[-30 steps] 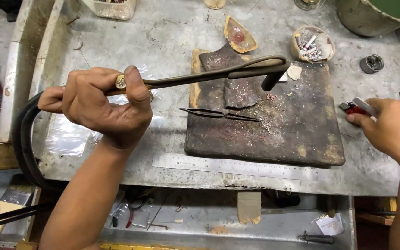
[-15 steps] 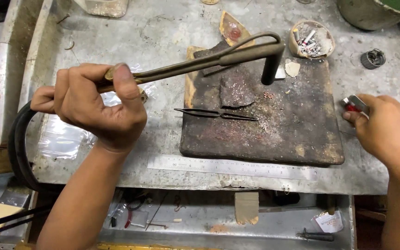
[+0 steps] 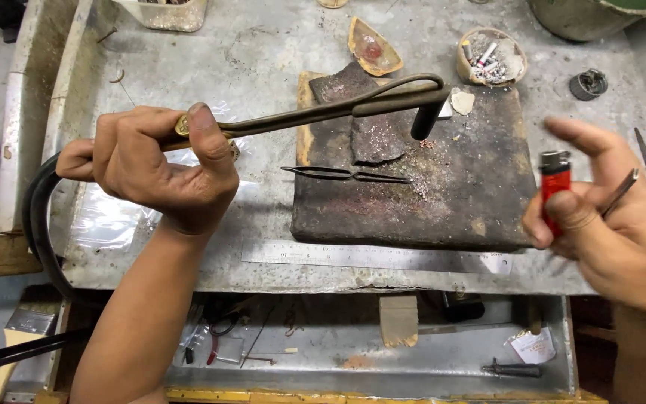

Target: The person uses a blowtorch and tweezers to heat and solder small metal pieces on a workbench. They repeatedly apply flame to the metal and adjust the pieces with tweezers, then place the heated items on a ceramic tile to cool.

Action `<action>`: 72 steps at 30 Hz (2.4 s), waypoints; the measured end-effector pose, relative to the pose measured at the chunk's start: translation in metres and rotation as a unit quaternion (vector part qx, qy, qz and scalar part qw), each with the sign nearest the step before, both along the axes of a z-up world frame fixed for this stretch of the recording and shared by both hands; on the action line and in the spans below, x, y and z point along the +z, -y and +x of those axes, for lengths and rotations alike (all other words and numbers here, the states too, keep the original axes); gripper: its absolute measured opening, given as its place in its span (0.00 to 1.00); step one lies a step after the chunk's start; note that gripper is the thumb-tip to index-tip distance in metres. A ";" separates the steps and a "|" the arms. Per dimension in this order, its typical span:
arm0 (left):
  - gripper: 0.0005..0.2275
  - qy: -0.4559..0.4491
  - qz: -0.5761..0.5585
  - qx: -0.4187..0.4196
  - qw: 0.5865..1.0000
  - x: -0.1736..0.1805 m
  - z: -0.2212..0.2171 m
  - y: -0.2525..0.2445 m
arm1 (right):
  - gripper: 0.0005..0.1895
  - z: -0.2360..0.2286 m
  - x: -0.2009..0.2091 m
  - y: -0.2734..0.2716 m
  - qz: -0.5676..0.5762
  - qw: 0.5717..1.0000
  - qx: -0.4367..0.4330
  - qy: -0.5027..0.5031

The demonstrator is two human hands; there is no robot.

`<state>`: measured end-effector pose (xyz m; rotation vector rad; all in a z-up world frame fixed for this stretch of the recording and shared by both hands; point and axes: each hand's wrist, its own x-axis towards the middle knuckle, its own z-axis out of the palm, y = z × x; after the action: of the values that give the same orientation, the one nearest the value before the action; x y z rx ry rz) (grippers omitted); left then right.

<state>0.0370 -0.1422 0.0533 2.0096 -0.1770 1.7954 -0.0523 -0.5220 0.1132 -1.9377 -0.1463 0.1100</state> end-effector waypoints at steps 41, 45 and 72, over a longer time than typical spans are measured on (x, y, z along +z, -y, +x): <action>0.14 -0.033 0.024 0.018 0.999 -0.004 0.004 -0.001 | 0.21 0.113 -0.064 0.096 0.104 0.986 0.005 0.129; 0.14 -0.063 0.028 0.022 0.997 -0.009 0.005 0.000 | 0.15 0.119 -0.060 0.026 0.211 0.973 -0.049 0.080; 0.16 -0.122 0.105 -0.013 0.987 -0.028 0.005 -0.006 | 0.11 0.106 -0.088 0.035 0.101 0.983 0.124 0.093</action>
<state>0.0422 -0.1367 0.0251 2.3427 -0.3276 1.5520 0.0533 -0.5568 0.0248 -1.7190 -0.5057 0.0755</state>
